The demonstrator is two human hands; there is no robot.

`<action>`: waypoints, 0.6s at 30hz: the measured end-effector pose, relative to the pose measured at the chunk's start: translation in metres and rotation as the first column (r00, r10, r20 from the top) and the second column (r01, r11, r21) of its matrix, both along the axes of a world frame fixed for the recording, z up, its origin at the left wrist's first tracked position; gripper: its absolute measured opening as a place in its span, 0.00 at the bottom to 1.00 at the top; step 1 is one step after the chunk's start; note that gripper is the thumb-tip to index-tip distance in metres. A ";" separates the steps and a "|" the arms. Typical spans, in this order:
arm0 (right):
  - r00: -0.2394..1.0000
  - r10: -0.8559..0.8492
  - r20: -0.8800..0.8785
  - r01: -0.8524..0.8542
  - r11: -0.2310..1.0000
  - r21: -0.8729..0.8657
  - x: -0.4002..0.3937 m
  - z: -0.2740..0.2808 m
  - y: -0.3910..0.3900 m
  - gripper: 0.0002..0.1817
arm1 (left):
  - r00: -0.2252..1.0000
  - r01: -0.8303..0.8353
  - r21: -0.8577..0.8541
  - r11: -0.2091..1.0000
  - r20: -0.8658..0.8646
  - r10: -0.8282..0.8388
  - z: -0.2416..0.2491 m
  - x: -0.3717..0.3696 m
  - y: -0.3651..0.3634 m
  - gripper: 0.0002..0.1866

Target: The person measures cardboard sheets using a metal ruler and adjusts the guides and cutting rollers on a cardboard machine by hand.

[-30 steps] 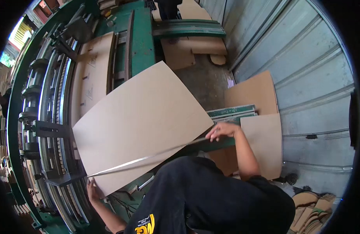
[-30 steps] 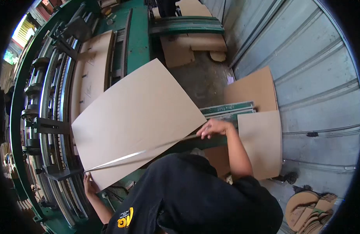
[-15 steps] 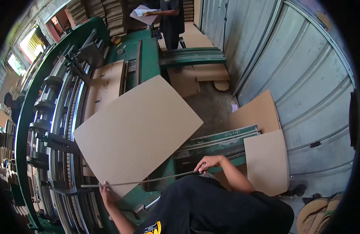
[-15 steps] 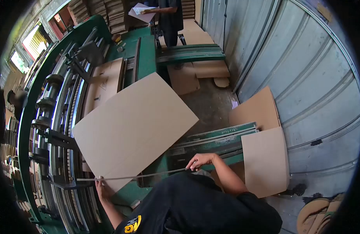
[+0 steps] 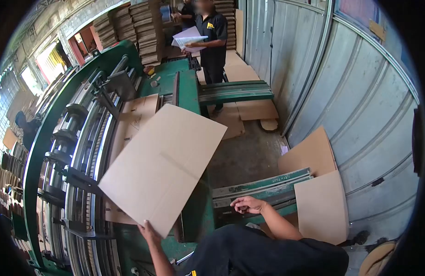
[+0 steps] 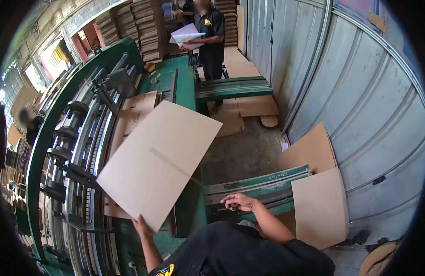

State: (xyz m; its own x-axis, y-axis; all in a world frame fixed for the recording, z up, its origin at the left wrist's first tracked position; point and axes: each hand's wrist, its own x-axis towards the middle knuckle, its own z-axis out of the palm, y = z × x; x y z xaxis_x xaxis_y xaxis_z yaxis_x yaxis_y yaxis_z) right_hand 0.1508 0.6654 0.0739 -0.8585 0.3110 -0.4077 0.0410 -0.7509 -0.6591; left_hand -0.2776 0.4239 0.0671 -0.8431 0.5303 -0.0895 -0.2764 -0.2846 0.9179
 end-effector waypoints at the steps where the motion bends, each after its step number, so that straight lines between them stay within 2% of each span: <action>1: 1.000 0.001 -0.005 -0.001 1.000 0.012 -0.007 0.005 0.006 0.14 | 1.000 -0.001 0.012 1.000 -0.005 0.001 -0.001 0.011 0.011 0.29; 4: 0.925 -0.375 -0.056 0.378 0.924 0.053 -0.032 0.031 0.032 0.14 | 0.963 0.140 -0.014 0.990 0.236 -0.133 -0.010 0.043 0.046 0.20; 5: 0.901 -0.432 -0.039 0.434 0.897 0.078 -0.039 0.042 0.044 0.14 | 0.942 0.183 0.010 0.983 0.283 -0.178 -0.010 0.054 0.056 0.18; 7: 0.846 -0.533 -0.025 0.532 0.839 0.114 -0.054 0.067 0.076 0.13 | 0.896 0.288 -0.093 0.953 0.378 -0.234 -0.021 0.068 0.068 0.13; 8: 0.816 -0.577 -0.029 0.575 0.808 0.124 -0.062 0.079 0.095 0.13 | 0.896 0.298 -0.094 0.950 0.369 -0.244 -0.031 0.071 0.075 0.13; 10: 0.786 -0.612 -0.095 0.618 0.770 0.156 -0.073 0.100 0.137 0.11 | 0.724 0.456 0.089 0.885 0.542 -0.427 -0.051 0.077 0.080 0.11; 11: 0.773 -0.621 -0.131 0.635 0.751 0.184 -0.078 0.113 0.158 0.10 | 0.722 0.465 0.083 0.881 0.540 -0.432 -0.044 0.083 0.084 0.11; 13: 0.754 -0.635 -0.171 0.657 0.722 0.217 -0.088 0.141 0.188 0.10 | 0.642 0.548 0.069 0.834 0.605 -0.471 -0.019 0.097 0.094 0.12; 18: 0.752 -0.633 -0.181 0.657 0.704 0.270 -0.095 0.195 0.203 0.11 | 0.684 0.537 0.108 0.837 0.524 -0.507 -0.006 0.103 0.105 0.14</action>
